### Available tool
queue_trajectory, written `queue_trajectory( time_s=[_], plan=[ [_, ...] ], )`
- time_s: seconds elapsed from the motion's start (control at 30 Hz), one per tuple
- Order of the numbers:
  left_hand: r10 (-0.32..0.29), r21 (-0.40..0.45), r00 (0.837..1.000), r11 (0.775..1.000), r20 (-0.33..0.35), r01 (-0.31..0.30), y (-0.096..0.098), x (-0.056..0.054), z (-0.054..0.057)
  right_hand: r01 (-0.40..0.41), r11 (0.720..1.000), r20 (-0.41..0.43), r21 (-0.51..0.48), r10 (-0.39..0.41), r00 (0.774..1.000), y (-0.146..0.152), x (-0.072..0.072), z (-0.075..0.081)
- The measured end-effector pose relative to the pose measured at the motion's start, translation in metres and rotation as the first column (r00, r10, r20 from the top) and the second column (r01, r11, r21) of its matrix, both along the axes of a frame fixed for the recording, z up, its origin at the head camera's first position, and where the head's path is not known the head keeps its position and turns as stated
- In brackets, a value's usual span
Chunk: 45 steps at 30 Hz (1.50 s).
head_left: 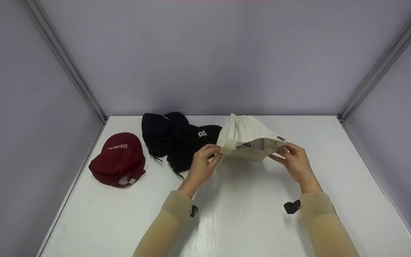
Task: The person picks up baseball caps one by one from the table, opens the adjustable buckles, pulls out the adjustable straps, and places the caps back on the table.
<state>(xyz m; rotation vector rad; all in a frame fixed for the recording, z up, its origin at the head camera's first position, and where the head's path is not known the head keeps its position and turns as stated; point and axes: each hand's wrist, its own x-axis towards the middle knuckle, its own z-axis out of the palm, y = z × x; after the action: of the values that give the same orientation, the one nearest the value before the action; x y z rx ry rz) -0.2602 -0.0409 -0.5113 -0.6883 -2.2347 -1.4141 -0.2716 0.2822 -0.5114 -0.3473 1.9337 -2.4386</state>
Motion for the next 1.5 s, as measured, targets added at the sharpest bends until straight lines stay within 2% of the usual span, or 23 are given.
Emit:
queue_trajectory(
  time_s=[0.1,0.17,0.23,0.33,0.43,0.53,0.67,0.8,0.87,0.97,1.2,1.37,1.43,1.5],
  plan=[
    [-0.05,-0.036,0.999,0.998,-0.003,0.05,-0.005,0.007,-0.004,-0.132,0.985,-0.019,0.113,0.135,0.991,0.012,0.005,-0.002],
    [-0.088,-0.071,0.996,0.994,0.006,0.089,-0.009,0.011,-0.006,-0.197,0.957,-0.026,0.214,0.207,0.978,0.021,0.009,-0.004],
    [-0.127,-0.106,0.991,0.986,0.034,0.13,-0.011,0.014,-0.009,-0.219,0.922,-0.023,0.319,0.239,0.971,0.029,0.012,-0.005],
    [-0.172,-0.157,0.981,0.97,0.093,0.185,-0.013,0.015,-0.015,-0.213,0.875,0.007,0.434,0.233,0.972,0.036,0.017,-0.007],
    [-0.189,-0.219,0.972,0.951,0.143,0.217,-0.013,0.017,-0.019,-0.197,0.821,0.035,0.535,0.212,0.977,0.039,0.02,-0.009],
    [-0.167,-0.314,0.973,0.926,0.159,0.211,-0.01,0.017,-0.022,-0.188,0.76,0.062,0.623,0.192,0.979,0.039,0.024,-0.009],
    [-0.128,-0.435,0.984,0.884,0.124,0.169,-0.003,0.015,-0.028,-0.178,0.675,0.051,0.716,0.203,0.978,0.041,0.024,-0.016],
    [-0.12,-0.526,0.99,0.838,0.079,0.144,0.005,0.013,-0.032,-0.139,0.597,0.001,0.79,0.226,0.974,0.042,0.021,-0.025],
    [-0.124,-0.571,0.99,0.808,0.07,0.141,0.011,0.012,-0.034,-0.115,0.554,-0.005,0.825,0.211,0.978,0.041,0.02,-0.027],
    [-0.122,-0.621,0.99,0.771,0.072,0.141,0.019,0.009,-0.035,-0.085,0.503,0.003,0.86,0.162,0.987,0.04,0.017,-0.03],
    [-0.1,-0.615,0.984,0.77,0.151,0.173,0.037,0.002,-0.042,-0.059,0.432,0.029,0.9,0.075,0.997,0.042,0.015,-0.034],
    [-0.099,-0.662,0.989,0.734,0.113,0.149,0.044,0.002,-0.049,-0.034,0.393,0.012,0.919,0.061,0.998,0.043,0.016,-0.035],
    [-0.113,-0.681,0.989,0.718,0.094,0.146,0.045,0.004,-0.051,-0.036,0.373,0.016,0.927,0.057,0.998,0.042,0.018,-0.032],
    [-0.136,-0.686,0.987,0.711,0.082,0.155,0.046,0.007,-0.052,-0.04,0.357,0.026,0.933,0.042,0.999,0.042,0.021,-0.028]
  ],
)
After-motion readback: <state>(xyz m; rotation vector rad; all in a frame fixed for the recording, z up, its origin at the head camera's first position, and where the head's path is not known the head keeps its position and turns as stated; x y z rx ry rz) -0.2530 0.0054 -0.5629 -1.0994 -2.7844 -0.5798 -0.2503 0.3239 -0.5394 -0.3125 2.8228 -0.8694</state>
